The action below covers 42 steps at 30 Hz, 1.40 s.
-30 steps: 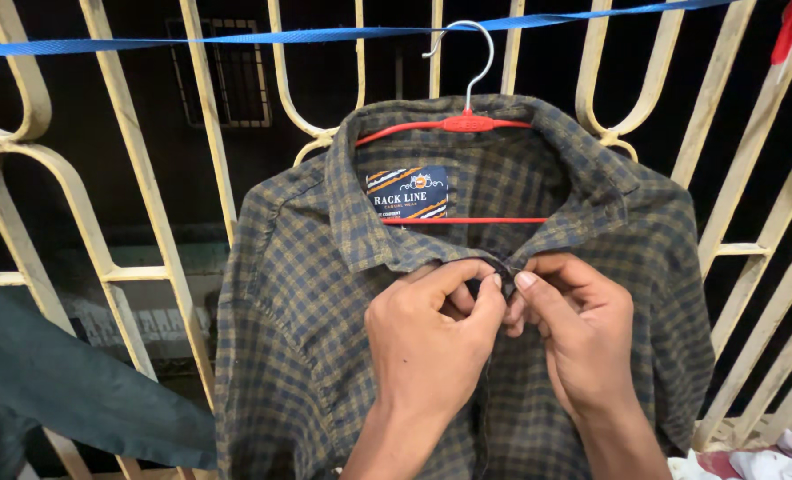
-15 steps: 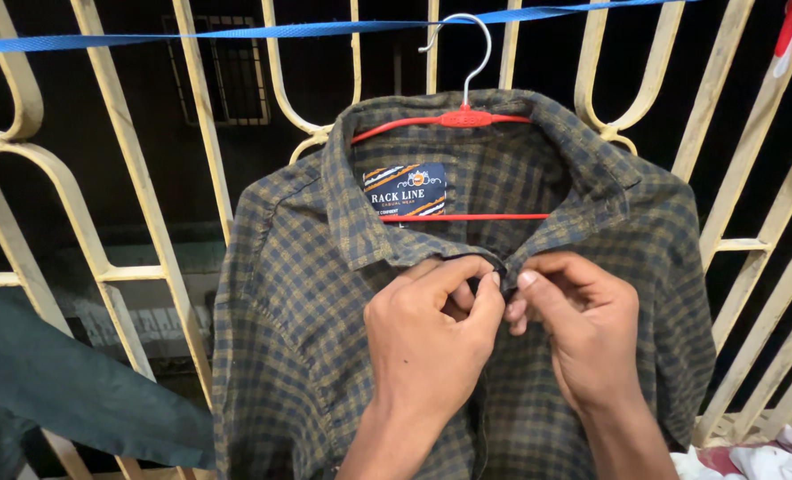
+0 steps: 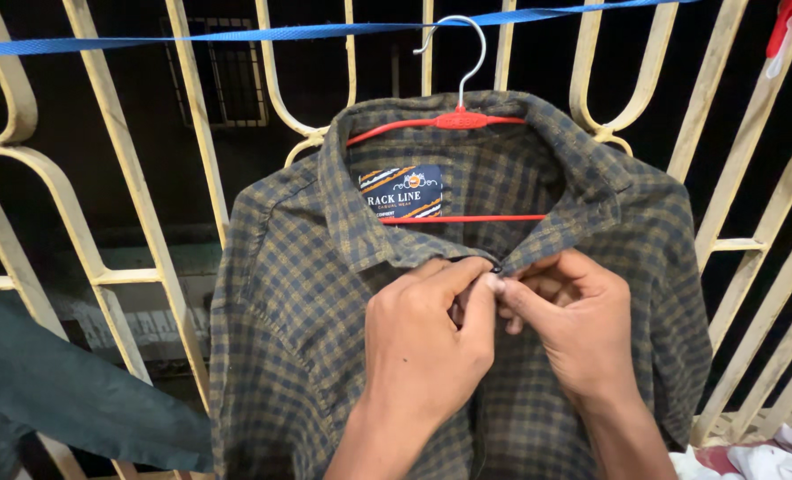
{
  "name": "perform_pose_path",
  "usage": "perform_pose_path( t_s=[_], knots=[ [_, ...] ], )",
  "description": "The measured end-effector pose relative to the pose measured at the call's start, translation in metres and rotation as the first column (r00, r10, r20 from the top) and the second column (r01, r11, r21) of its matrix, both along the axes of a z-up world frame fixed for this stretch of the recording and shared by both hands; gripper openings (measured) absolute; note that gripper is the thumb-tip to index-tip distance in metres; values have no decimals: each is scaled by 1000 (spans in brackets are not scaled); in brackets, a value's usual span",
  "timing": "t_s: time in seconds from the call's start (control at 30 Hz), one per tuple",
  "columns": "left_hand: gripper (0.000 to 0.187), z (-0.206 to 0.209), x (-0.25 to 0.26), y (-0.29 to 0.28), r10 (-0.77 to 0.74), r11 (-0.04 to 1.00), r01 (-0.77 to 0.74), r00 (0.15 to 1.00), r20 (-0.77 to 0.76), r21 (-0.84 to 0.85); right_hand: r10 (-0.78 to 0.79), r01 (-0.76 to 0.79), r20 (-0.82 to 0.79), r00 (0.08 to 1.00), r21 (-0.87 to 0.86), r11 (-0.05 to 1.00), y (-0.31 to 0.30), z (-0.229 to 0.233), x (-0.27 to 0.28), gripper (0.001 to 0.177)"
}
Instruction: The person buttons a plaid shirt on a hanger, smooths the fabric, and hangs it on a blue clothesline using a red clothespin. The person also adjusts a dark green shirt already hanging on the line.
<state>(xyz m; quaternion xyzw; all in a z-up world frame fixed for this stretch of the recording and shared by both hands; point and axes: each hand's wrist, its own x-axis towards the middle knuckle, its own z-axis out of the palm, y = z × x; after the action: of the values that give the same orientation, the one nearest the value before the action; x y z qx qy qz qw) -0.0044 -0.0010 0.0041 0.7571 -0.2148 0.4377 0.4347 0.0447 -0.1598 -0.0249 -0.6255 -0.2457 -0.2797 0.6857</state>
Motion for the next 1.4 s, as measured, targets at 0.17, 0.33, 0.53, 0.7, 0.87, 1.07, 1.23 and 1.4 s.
perform_pose_path(
  t_s=[0.17, 0.33, 0.53, 0.7, 0.87, 1.07, 1.23, 1.4],
  knots=[
    [13, 2, 2, -1, 47, 999, -47, 998, -31, 6, -109, 109, 6, 994, -59, 992, 2, -3, 0, 9],
    [11, -3, 6, -3, 79, 997, -79, 994, 81, -7, -73, 72, -5, 997, -44, 996, 1, 2, -5, 11],
    [10, -5, 6, -6, 51, 999, -51, 991, 125, 3, -152, 149, -27, 988, -77, 986, 4, 5, -13, 10],
    [10, -4, 6, -6, 60, 998, -59, 997, 53, -20, -88, 88, 1, 996, -13, 996, 1, 1, -7, 9],
    [11, -4, 5, -5, 75, 996, -74, 997, 26, -41, 142, -135, -54, 988, 118, 984, -3, 0, -3, 13],
    [12, 7, -5, 3, 30, 999, -30, 1000, -6, 43, -253, 211, -158, 954, -241, 947, -4, 16, -13, 17],
    [12, 27, -25, 27, -88, 995, 86, 996, -29, -52, -394, 335, -116, 912, -343, 878, -18, 44, -36, 16],
    [12, 53, -23, 62, 156, 983, -145, 982, 103, -113, -476, 485, 95, 874, -206, 850, -34, 72, -42, 15]
  ],
)
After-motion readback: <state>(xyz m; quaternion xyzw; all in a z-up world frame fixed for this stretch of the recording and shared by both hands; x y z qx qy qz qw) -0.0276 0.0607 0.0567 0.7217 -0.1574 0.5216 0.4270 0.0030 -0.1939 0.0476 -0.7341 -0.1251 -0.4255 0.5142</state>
